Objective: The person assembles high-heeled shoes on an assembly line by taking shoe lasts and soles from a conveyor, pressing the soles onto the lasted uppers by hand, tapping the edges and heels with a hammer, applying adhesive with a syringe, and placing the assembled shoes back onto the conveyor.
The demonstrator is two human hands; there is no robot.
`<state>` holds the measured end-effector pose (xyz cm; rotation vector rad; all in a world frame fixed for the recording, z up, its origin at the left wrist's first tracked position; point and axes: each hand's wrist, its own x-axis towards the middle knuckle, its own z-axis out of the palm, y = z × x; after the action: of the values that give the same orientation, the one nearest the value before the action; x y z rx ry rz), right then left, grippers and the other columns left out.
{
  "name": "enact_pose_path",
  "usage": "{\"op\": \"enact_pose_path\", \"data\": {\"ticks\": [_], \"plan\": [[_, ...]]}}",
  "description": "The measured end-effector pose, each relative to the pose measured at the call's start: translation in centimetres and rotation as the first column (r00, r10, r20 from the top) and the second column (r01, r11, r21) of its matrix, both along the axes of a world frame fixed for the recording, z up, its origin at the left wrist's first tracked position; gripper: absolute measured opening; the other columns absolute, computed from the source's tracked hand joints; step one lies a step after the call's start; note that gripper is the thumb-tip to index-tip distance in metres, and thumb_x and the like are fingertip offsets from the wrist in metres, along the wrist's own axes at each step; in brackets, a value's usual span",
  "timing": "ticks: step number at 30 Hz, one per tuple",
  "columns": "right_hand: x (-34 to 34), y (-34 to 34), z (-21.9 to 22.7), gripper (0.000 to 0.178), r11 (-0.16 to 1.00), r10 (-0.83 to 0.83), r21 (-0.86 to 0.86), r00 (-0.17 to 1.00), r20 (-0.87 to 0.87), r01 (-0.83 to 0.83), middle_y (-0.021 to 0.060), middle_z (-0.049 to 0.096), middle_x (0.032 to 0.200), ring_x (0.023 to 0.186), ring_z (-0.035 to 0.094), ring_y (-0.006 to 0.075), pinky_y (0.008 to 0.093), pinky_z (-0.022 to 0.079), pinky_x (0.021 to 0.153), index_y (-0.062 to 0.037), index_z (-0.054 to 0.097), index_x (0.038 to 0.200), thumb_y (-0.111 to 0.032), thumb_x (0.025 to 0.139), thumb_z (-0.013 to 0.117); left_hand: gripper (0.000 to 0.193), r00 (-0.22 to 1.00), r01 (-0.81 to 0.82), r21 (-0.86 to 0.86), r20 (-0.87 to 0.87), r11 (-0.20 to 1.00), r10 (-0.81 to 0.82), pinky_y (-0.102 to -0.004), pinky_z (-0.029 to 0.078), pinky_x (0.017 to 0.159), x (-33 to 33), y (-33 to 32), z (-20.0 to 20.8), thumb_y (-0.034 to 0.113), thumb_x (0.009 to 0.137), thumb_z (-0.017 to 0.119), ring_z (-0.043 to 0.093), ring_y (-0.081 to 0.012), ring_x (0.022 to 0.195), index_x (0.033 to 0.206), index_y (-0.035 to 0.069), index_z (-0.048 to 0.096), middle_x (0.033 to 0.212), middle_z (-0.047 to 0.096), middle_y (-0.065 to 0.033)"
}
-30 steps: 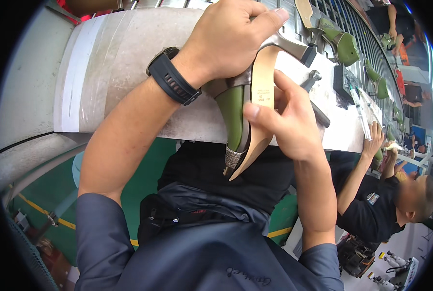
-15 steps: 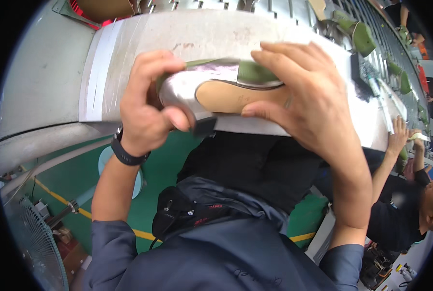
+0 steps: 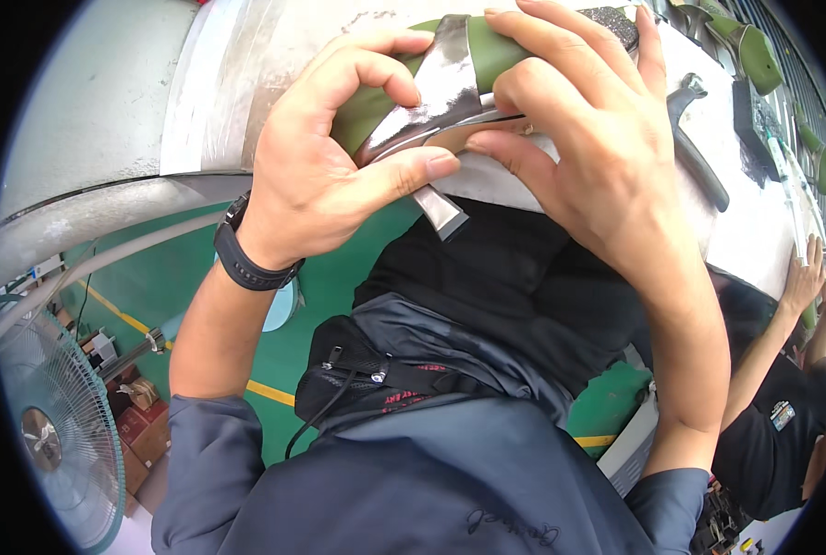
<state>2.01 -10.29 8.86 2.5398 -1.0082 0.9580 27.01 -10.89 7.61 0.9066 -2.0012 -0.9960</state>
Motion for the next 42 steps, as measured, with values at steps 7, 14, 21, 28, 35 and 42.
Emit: {"op": "enact_pose_path", "data": {"ticks": [7, 14, 21, 28, 35, 42], "plan": [[-0.9, -0.4, -0.8, 0.031, 0.998, 0.005, 0.069, 0.999, -0.045, -0.002, 0.0122, 0.066, 0.13, 0.125, 0.062, 0.0314, 0.0749, 0.024, 0.113, -0.0128, 0.061, 0.088, -0.034, 0.079, 0.082, 0.026, 0.999, -0.004, -0.096, 0.05, 0.995, 0.009, -0.0383, 0.041, 0.115, -0.9, -0.1, 0.1, 0.003, 0.086, 0.08, 0.054, -0.0289, 0.138, 0.103, 0.002, 0.06, 0.151, 0.053, -0.0236], [-0.3, -0.4, -0.1, 0.031, 0.992, -0.03, 0.118, 0.998, -0.049, 0.036, 0.0104, 0.068, 0.129, 0.125, 0.063, 0.0304, 0.0668, 0.026, 0.116, -0.011, 0.063, 0.089, -0.028, 0.075, 0.085, 0.017, 0.996, -0.051, -0.151, 0.063, 0.987, 0.061, -0.0357, 0.044, 0.108, -1.2, 0.0, 0.0, -0.001, 0.087, 0.073, 0.058, -0.026, 0.131, 0.099, 0.002, 0.061, 0.148, 0.055, -0.0253], [1.0, 0.1, 1.8, 0.033, 0.967, -0.097, 0.23, 0.994, -0.051, 0.107, 0.0086, 0.072, 0.127, 0.123, 0.064, 0.0292, 0.0581, 0.03, 0.118, -0.0077, 0.066, 0.09, -0.022, 0.07, 0.088, 0.015, 0.987, -0.145, -0.081, 0.053, 0.986, 0.15, -0.0341, 0.046, 0.102, -2.4, 0.5, 0.2, -0.002, 0.087, 0.07, 0.062, -0.023, 0.121, 0.096, 0.001, 0.059, 0.145, 0.056, -0.0256], [1.6, 0.7, 1.8, 0.032, 0.948, -0.135, 0.28, 0.988, -0.075, 0.151, 0.0065, 0.071, 0.13, 0.127, 0.063, 0.0272, 0.0595, 0.021, 0.122, -0.0111, 0.059, 0.083, -0.02, 0.071, 0.087, 0.022, 0.987, -0.051, -0.127, 0.144, 0.991, 0.069, -0.0385, 0.041, 0.113, -1.5, -0.1, 0.6, -0.003, 0.086, 0.068, 0.053, -0.0285, 0.137, 0.104, 0.001, 0.056, 0.151, 0.05, -0.0278], [0.8, 2.0, -0.4, 0.036, 0.976, -0.163, 0.169, 0.977, 0.135, 0.139, 0.0156, 0.066, 0.139, 0.131, 0.06, 0.0367, 0.0595, 0.028, 0.12, -0.0107, 0.063, 0.094, -0.016, 0.07, 0.09, 0.049, 0.995, 0.013, 0.004, 0.101, 1.0, -0.014, -0.0423, 0.032, 0.122, -1.2, -1.0, 1.1, 0.004, 0.087, 0.069, 0.045, -0.033, 0.146, 0.133, -0.001, 0.054, 0.158, 0.044, -0.0271], [1.8, 12.2, -2.6, 0.026, 0.164, -0.781, 0.663, 0.315, 0.54, -0.731, 0.0135, 0.073, 0.113, 0.097, 0.071, 0.015, 0.0304, 0.058, 0.088, 0.0061, 0.059, 0.126, -0.009, 0.106, 0.063, 0.048, 0.964, 0.152, 0.139, 0.2, 0.979, -0.178, -0.0343, 0.051, 0.095, -5.1, -6.1, 1.8, 0.029, 0.104, 0.064, 0.065, -0.0233, 0.107, 0.139, -0.002, 0.058, 0.12, 0.068, -0.0147]]}}
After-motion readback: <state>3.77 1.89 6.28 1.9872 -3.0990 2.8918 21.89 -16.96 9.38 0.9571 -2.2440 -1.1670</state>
